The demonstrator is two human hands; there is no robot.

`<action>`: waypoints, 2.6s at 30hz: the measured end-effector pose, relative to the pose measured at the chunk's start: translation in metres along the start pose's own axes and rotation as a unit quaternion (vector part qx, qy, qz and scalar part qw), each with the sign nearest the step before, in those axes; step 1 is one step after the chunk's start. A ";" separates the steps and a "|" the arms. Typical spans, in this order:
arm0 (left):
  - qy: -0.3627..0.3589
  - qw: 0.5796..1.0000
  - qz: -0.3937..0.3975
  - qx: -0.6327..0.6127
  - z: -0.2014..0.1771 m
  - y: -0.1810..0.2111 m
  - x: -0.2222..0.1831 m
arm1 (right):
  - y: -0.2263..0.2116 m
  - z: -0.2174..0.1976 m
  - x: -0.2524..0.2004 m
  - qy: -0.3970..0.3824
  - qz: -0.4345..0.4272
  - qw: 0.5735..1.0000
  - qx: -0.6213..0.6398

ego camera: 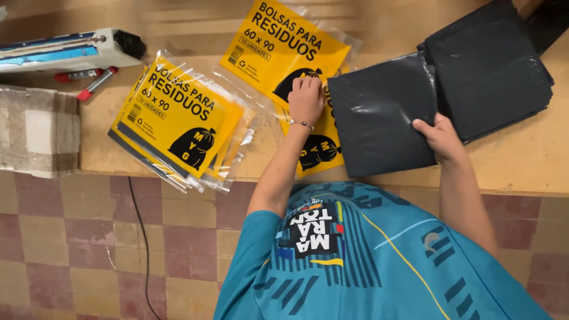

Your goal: Packaging black plastic bags into yellow printed sleeves at a manual packaging station.

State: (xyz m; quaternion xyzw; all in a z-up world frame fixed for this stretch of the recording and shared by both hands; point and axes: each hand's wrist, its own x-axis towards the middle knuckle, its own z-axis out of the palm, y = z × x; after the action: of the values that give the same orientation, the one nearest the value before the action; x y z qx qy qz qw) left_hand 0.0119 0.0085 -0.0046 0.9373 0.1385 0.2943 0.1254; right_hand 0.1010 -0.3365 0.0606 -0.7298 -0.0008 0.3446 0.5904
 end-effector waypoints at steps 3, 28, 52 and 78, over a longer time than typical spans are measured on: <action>-0.086 0.982 -0.150 -0.079 -0.004 0.002 0.003 | 0.019 0.016 0.017 0.074 -0.030 0.997 -0.004; -0.053 0.991 -0.122 0.005 0.003 0.005 0.015 | 0.003 0.033 -0.007 0.082 -0.043 0.994 -0.061; -0.085 0.984 0.086 0.131 -0.062 -0.017 -0.028 | -0.012 0.114 0.158 0.013 -0.078 0.993 -0.089; -0.398 0.884 -0.236 -0.070 -0.097 -0.026 -0.117 | 0.031 0.037 0.042 -0.170 -0.012 0.811 -0.560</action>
State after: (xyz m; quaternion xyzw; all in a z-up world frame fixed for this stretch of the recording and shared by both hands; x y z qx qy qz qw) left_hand -0.1425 0.0083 0.0037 0.9038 0.2736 -0.1330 0.3009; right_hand 0.1017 -0.2965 0.0105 -0.8638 -0.3026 0.3960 0.0742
